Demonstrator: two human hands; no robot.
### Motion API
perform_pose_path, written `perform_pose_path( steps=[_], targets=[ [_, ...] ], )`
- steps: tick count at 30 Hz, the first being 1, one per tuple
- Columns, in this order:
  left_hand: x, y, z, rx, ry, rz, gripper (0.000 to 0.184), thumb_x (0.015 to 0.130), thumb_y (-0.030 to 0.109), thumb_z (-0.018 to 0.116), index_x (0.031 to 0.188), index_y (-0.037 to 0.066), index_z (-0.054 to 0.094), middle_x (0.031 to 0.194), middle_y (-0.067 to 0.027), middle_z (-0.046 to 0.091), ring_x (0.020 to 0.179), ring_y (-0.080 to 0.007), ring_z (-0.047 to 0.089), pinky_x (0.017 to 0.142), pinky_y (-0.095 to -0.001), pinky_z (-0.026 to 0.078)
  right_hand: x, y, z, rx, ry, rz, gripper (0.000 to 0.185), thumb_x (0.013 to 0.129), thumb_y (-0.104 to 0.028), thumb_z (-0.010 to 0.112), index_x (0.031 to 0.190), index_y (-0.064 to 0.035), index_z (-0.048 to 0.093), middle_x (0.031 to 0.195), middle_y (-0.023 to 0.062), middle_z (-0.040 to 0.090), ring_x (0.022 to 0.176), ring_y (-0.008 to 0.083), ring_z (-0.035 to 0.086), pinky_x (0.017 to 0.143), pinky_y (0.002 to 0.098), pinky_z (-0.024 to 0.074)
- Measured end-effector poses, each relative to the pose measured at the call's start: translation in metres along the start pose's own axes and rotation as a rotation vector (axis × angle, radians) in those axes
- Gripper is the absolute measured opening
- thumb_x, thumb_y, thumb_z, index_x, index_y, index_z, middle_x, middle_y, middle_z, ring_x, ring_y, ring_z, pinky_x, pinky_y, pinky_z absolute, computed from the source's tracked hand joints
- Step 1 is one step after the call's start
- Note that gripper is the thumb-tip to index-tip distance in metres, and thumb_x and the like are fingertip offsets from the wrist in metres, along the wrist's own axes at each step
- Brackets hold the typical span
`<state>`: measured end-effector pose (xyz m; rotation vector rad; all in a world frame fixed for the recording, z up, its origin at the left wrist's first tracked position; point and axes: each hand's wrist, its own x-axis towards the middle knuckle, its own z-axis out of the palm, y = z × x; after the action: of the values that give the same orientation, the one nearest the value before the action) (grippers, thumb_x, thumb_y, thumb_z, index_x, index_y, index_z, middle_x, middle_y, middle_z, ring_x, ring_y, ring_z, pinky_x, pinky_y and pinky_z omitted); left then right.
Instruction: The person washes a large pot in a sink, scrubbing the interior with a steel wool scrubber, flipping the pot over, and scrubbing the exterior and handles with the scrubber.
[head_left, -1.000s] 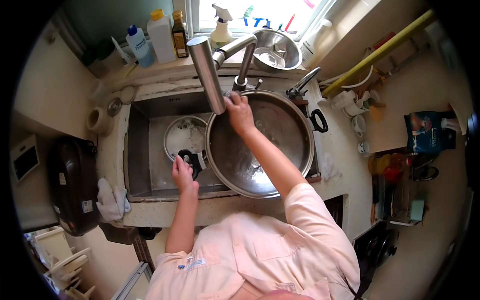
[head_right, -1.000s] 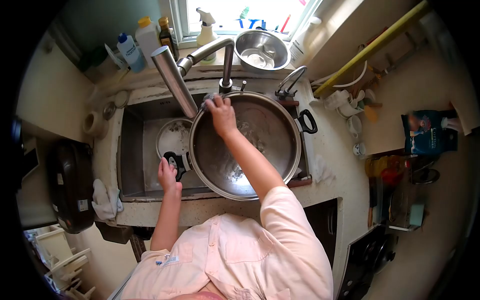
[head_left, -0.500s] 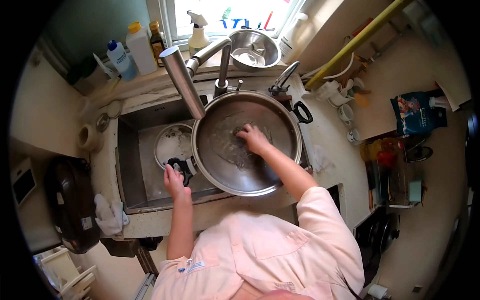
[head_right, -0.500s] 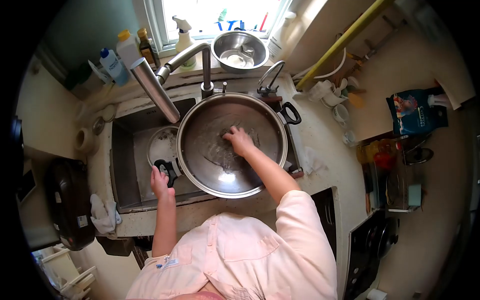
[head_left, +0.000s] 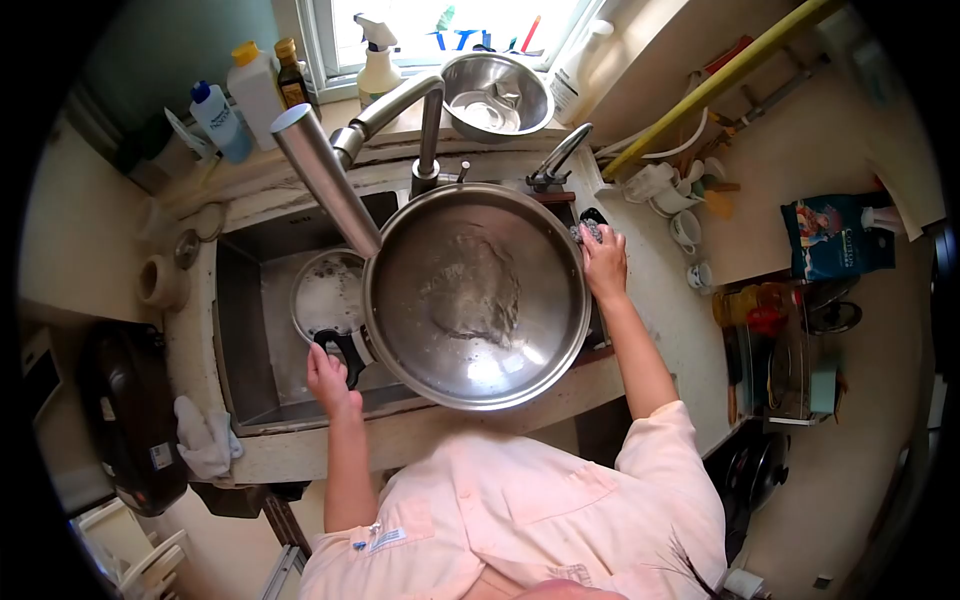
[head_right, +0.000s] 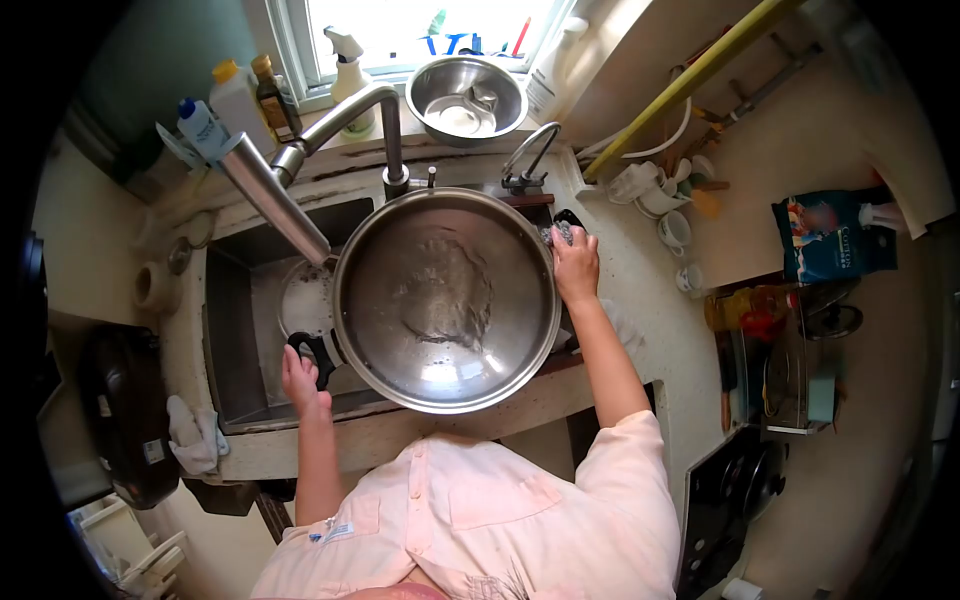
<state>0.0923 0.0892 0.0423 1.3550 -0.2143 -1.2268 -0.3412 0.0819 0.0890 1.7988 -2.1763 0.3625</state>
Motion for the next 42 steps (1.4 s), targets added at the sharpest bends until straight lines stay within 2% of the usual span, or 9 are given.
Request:
perform_pose_path(
  steps=[3, 11, 15, 19, 23, 27, 35, 37, 42],
  targets=[
    [-0.004, 0.000, -0.002, -0.011, -0.024, 0.002, 0.020, 0.090, 0.029, 0.050, 0.081, 0.011, 0.053, 0.055, 0.0077, 0.030, 0.048, -0.0012, 0.024, 0.041, -0.0185, 0.017, 0.028, 0.003, 0.005, -0.047, -0.024, 0.010, 0.029, 0.077, -0.016, 0.058, 0.106, -0.0178, 0.061, 0.101, 0.0095, 0.052, 0.087, 0.0308, 0.048, 0.074, 0.0376, 0.0450],
    [-0.012, 0.002, 0.003, 0.013, 0.069, 0.011, 0.021, 0.090, 0.029, 0.050, 0.076, 0.013, 0.050, 0.055, 0.0076, 0.027, 0.047, -0.0022, 0.022, 0.041, -0.0203, 0.016, 0.061, 0.041, 0.016, 0.331, -0.065, 0.614, 0.027, 0.071, -0.027, 0.060, 0.093, -0.0135, 0.068, 0.084, 0.0137, 0.061, 0.082, 0.0303, 0.057, 0.075, 0.0380, 0.0464],
    [-0.014, -0.001, 0.000, 0.013, 0.070, 0.010, 0.021, 0.089, 0.031, 0.051, 0.076, 0.014, 0.050, 0.056, 0.0075, 0.027, 0.049, -0.0026, 0.021, 0.043, -0.0209, 0.016, 0.066, 0.038, 0.012, 0.090, -0.072, 0.257, 0.031, 0.070, -0.028, 0.060, 0.100, -0.0199, 0.065, 0.091, 0.0126, 0.055, 0.085, 0.0307, 0.056, 0.076, 0.0392, 0.0461],
    [-0.016, 0.005, 0.007, 0.007, 0.123, -0.018, 0.021, 0.089, 0.031, 0.051, 0.076, 0.014, 0.051, 0.057, 0.0074, 0.028, 0.051, -0.0026, 0.022, 0.044, -0.0208, 0.017, 0.046, 0.039, -0.001, 0.072, -0.279, 0.447, 0.029, 0.072, -0.024, 0.061, 0.101, -0.0193, 0.063, 0.094, 0.0151, 0.051, 0.087, 0.0325, 0.054, 0.075, 0.0422, 0.0462],
    [-0.014, 0.009, 0.009, 0.001, 0.132, -0.015, 0.021, 0.088, 0.032, 0.053, 0.077, 0.014, 0.052, 0.058, 0.0074, 0.029, 0.051, -0.0025, 0.023, 0.044, -0.0205, 0.017, 0.016, 0.018, -0.020, -0.131, -0.241, 0.347, 0.027, 0.073, -0.018, 0.062, 0.100, -0.0163, 0.062, 0.092, 0.0170, 0.050, 0.087, 0.0350, 0.053, 0.072, 0.0420, 0.0472],
    [-0.015, 0.010, 0.009, 0.019, 0.124, 0.000, 0.022, 0.088, 0.032, 0.053, 0.077, 0.013, 0.052, 0.058, 0.0072, 0.029, 0.051, -0.0026, 0.023, 0.045, -0.0205, 0.017, 0.041, 0.003, 0.000, 0.097, -0.057, 0.027, 0.029, 0.075, -0.016, 0.062, 0.104, -0.0187, 0.062, 0.099, 0.0145, 0.050, 0.089, 0.0334, 0.050, 0.074, 0.0393, 0.0466],
    [-0.011, 0.013, 0.012, 0.017, 0.129, 0.002, 0.024, 0.089, 0.031, 0.051, 0.073, 0.013, 0.049, 0.058, 0.0069, 0.029, 0.051, -0.0027, 0.023, 0.044, -0.0208, 0.017, -0.007, -0.004, -0.047, 0.010, -0.209, 0.210, 0.032, 0.072, -0.011, 0.064, 0.103, -0.0161, 0.061, 0.095, 0.0148, 0.048, 0.085, 0.0349, 0.049, 0.073, 0.0401, 0.0451],
    [-0.008, 0.012, 0.012, 0.019, 0.132, 0.001, 0.024, 0.089, 0.031, 0.051, 0.073, 0.013, 0.049, 0.058, 0.0069, 0.029, 0.050, -0.0027, 0.022, 0.044, -0.0208, 0.016, 0.001, -0.043, -0.057, 0.210, -0.169, 0.041, 0.033, 0.070, -0.010, 0.065, 0.103, -0.0130, 0.060, 0.095, 0.0169, 0.048, 0.084, 0.0352, 0.049, 0.072, 0.0397, 0.0452],
    [-0.008, 0.010, 0.004, 0.029, 0.074, -0.003, 0.020, 0.087, 0.031, 0.054, 0.080, 0.013, 0.053, 0.059, 0.0067, 0.030, 0.050, -0.0026, 0.024, 0.043, -0.0199, 0.017, -0.037, -0.140, 0.024, 0.411, -0.556, -0.233, 0.032, 0.072, -0.005, 0.056, 0.103, -0.0105, 0.052, 0.098, 0.0175, 0.046, 0.090, 0.0353, 0.048, 0.072, 0.0412, 0.0465]
  ],
)
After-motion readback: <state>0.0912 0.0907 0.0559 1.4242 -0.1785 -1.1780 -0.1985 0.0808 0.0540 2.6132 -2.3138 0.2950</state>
